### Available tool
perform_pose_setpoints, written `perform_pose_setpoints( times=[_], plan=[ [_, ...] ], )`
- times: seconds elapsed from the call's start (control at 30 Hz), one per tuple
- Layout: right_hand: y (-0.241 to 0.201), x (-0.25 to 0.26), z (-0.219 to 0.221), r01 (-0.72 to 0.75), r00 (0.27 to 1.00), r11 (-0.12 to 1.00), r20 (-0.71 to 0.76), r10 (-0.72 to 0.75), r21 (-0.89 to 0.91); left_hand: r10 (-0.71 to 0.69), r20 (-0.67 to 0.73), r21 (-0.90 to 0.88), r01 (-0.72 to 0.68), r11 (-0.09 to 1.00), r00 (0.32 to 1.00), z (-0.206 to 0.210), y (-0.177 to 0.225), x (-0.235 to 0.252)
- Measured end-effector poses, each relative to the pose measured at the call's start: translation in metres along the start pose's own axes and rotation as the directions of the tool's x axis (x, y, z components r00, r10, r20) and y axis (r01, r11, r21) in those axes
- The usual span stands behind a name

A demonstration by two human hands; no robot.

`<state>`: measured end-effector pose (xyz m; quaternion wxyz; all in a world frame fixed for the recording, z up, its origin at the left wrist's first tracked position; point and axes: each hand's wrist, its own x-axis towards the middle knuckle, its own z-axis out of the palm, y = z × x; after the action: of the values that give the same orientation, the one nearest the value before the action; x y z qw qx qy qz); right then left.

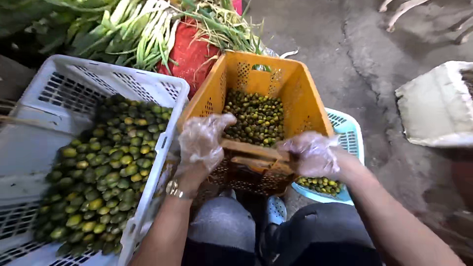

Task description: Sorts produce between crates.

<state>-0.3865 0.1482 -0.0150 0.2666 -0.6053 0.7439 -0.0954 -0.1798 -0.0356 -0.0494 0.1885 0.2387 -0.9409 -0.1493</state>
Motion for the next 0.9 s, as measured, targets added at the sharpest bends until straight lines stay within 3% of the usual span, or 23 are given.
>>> perform_pose_setpoints(
  times=[0.03,0.1,0.17,0.4,0.53,0.6,0.67,0.7,0.73,0.8,0.83,0.9],
  plan=[
    [-0.015,-0.002,0.013,-0.041,0.986,0.999,0.159,0.042,-0.008,-0.014,0.053,0.008,0.014,1.0,0.998,0.006,-0.006,-0.021],
    [-0.044,0.004,0.035,-0.099,0.889,0.99,0.437,0.134,-0.101,-0.048,0.12,0.007,0.047,0.999,0.992,0.019,-0.019,-0.059],
    [-0.059,0.013,0.059,-0.089,0.797,0.976,0.574,0.19,-0.2,-0.059,0.151,0.009,0.058,0.998,0.987,0.033,-0.029,-0.087],
    [-0.054,0.011,0.12,-0.079,0.75,0.959,0.619,0.236,-0.271,0.098,0.21,-0.043,-0.091,0.995,0.973,0.074,-0.065,-0.135],
    [-0.039,0.017,0.136,-0.135,0.709,0.944,0.637,0.304,-0.3,0.054,0.22,-0.053,-0.043,0.998,0.974,0.1,-0.063,-0.139],
    [-0.026,0.015,0.141,-0.165,0.713,0.944,0.627,0.314,-0.286,-0.012,0.465,-0.051,0.04,0.998,0.885,0.088,-0.051,-0.127],
    [-0.024,0.016,0.14,-0.153,0.691,0.946,0.654,0.309,-0.286,-0.116,0.755,0.005,0.171,0.985,0.645,0.059,-0.036,-0.1],
    [-0.024,0.019,0.135,-0.154,0.665,0.949,0.681,0.306,-0.277,-0.13,0.791,-0.006,0.219,0.976,0.598,0.047,-0.033,-0.088],
    [-0.021,0.022,0.131,-0.163,0.646,0.955,0.705,0.292,-0.246,-0.136,0.76,-0.056,0.273,0.96,0.635,0.037,-0.033,-0.081],
    [-0.008,0.033,0.114,-0.16,0.672,0.973,0.704,0.231,-0.166,-0.195,0.547,-0.167,0.334,0.928,0.814,0.031,-0.04,-0.075],
    [0.001,0.044,0.101,-0.144,0.72,0.979,0.663,0.204,-0.146,-0.227,0.398,-0.167,0.314,0.935,0.889,0.036,-0.045,-0.072],
    [0.032,0.077,0.089,-0.157,0.865,0.981,0.462,0.193,-0.116,-0.273,0.22,-0.063,0.293,0.954,0.936,0.056,-0.056,-0.067]
  ],
)
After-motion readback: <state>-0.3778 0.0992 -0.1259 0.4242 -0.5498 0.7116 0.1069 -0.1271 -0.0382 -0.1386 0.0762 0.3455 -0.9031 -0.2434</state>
